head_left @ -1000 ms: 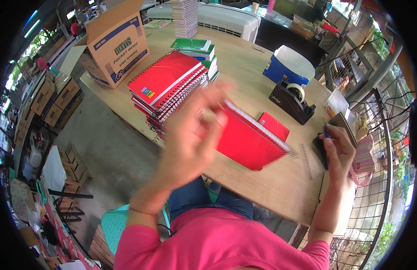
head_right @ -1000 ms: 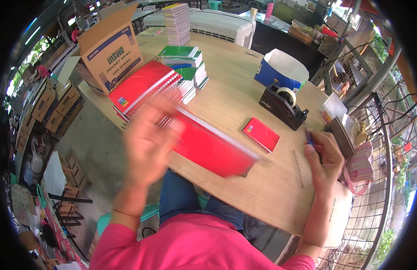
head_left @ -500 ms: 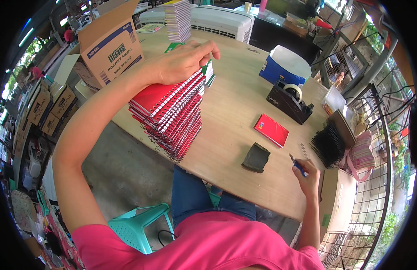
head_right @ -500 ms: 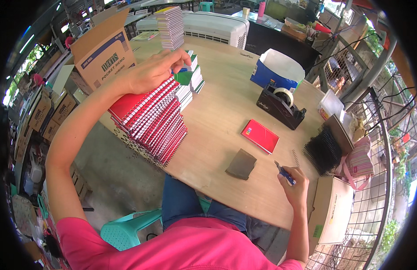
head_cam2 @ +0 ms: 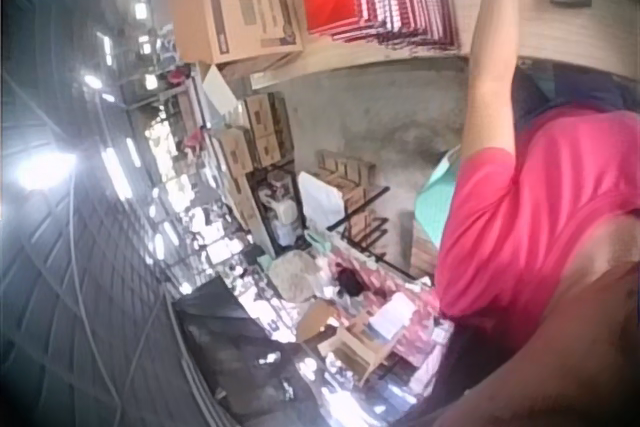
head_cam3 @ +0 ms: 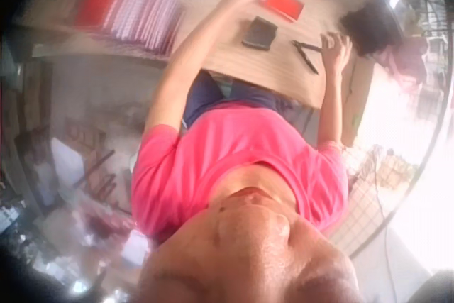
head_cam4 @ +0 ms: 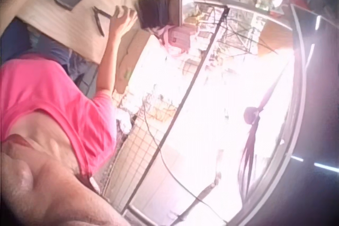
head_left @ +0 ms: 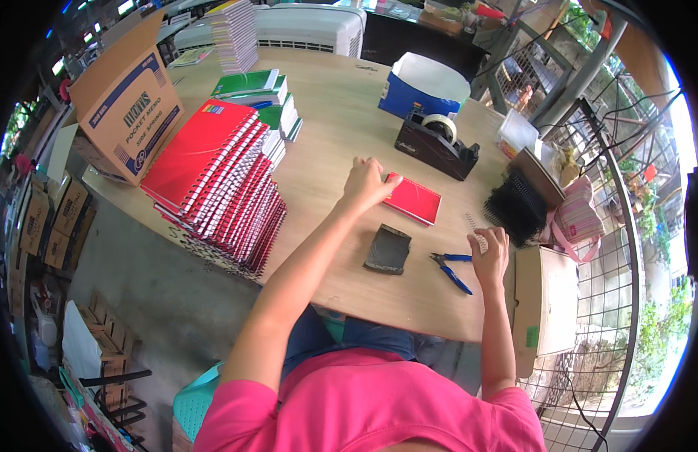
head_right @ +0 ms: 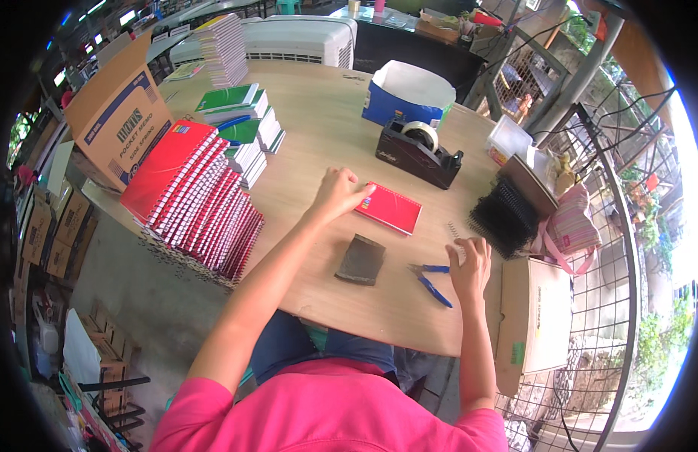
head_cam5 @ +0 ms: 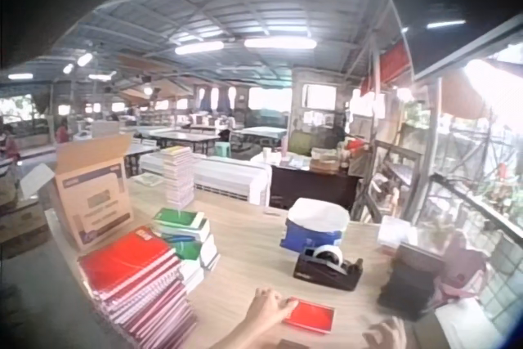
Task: The person is using a pair of snips to trim and crimp the wire ends of spiral-bound red notebooks and stacking them into a large pile on a wooden worktable.
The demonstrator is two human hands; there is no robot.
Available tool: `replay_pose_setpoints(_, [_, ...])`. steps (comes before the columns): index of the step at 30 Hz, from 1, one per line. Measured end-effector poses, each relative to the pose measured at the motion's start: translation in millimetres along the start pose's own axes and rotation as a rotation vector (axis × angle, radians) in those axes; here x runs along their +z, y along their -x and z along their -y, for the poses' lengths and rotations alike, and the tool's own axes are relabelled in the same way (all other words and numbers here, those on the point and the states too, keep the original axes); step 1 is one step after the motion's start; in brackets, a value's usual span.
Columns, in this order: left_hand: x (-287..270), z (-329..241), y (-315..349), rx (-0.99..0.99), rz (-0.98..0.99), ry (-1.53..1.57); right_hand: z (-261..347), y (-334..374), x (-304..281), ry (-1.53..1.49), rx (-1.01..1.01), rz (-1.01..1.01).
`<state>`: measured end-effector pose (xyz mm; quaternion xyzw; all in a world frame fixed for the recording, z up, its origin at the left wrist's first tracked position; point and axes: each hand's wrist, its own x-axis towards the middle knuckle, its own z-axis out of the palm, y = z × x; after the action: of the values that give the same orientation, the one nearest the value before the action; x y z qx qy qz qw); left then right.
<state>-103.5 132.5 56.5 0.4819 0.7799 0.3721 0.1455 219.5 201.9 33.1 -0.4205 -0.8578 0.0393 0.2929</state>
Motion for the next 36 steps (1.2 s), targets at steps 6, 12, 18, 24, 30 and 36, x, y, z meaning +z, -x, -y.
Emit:
replay_pose_setpoints(6, [50,-11,-43,-0.212,0.198,-0.331,-34,-16,35,0.258,0.265,0.091])
replay_pose_setpoints(12, [33,14,-31,-0.175,0.034,0.182,-57,-22,28,0.037,0.153,-0.056])
replay_pose_setpoints(18, [15,35,59,0.409,-0.269,0.448,-22,-15,-16,-0.219,-0.021,-0.049])
replay_pose_setpoints(24, [25,46,74,0.337,-0.212,0.455,42,-29,-11,-0.536,-0.025,0.08])
replay_pose_setpoints(30, [30,36,74,0.391,-0.285,0.397,62,-46,8,-0.588,0.001,0.195])
replay_pose_setpoints(36, [34,39,68,0.409,-0.34,0.397,65,-57,22,-0.565,-0.05,0.217])
